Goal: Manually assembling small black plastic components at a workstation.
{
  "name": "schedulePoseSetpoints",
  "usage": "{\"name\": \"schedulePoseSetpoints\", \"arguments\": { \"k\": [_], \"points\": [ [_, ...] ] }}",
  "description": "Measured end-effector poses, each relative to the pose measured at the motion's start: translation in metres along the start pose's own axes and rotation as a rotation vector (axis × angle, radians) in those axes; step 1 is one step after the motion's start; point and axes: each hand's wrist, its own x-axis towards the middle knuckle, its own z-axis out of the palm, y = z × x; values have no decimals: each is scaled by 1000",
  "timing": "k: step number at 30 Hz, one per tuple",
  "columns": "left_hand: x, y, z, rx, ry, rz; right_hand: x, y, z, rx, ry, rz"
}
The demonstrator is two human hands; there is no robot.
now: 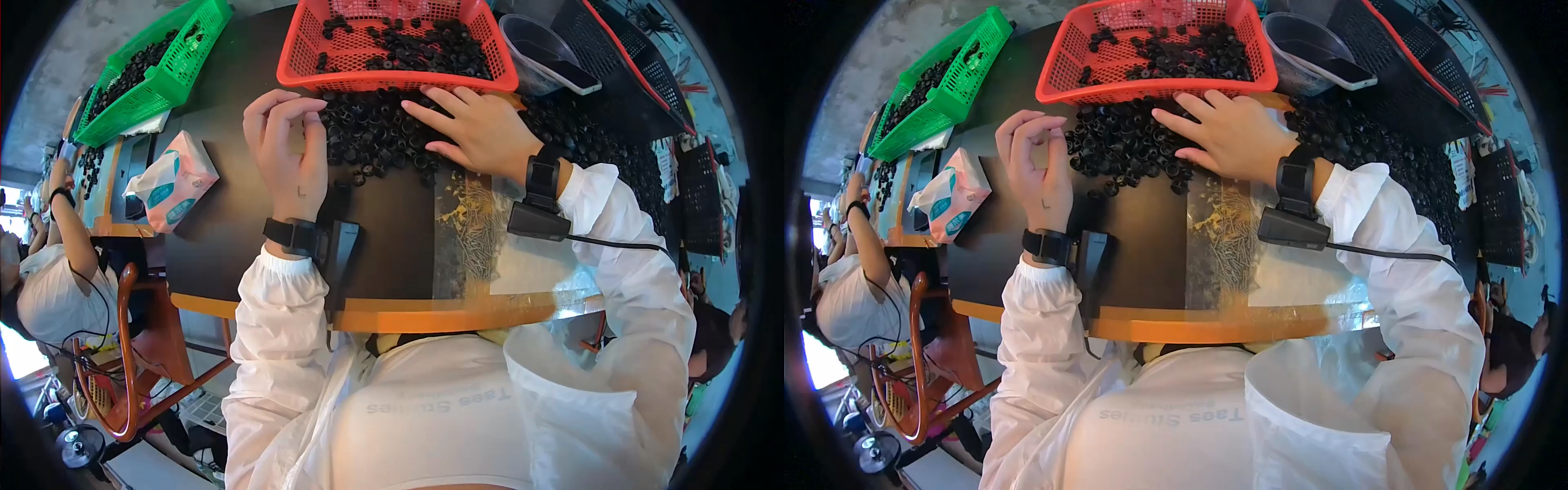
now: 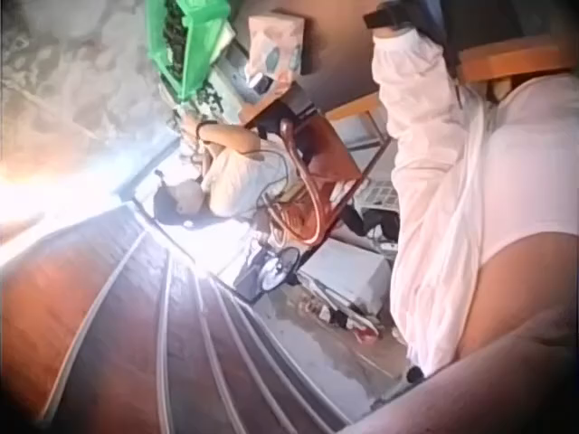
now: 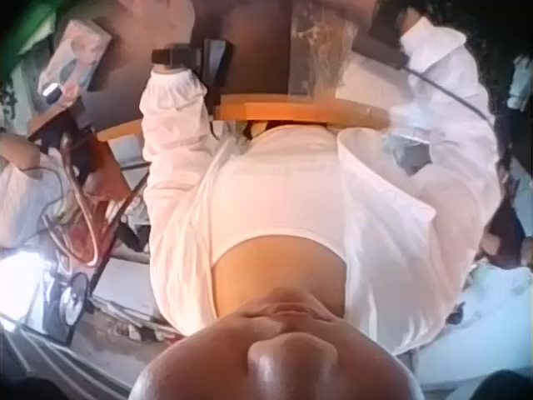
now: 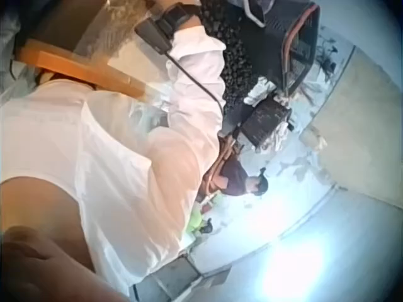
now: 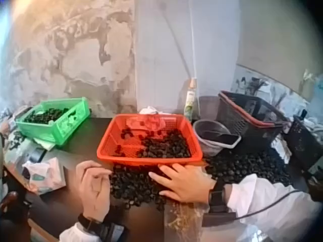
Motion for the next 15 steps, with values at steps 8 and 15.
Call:
{"name": "schedulePoseSetpoints", "arguments": {
  "k": [8,15],
  "points": [
    [-4,36,5,-31,-431,376,-7,-3,-17,158,18,-54],
    [-24,49,25,85,-664,464,-63,-5,-51,306,176,62]
  ]
}}
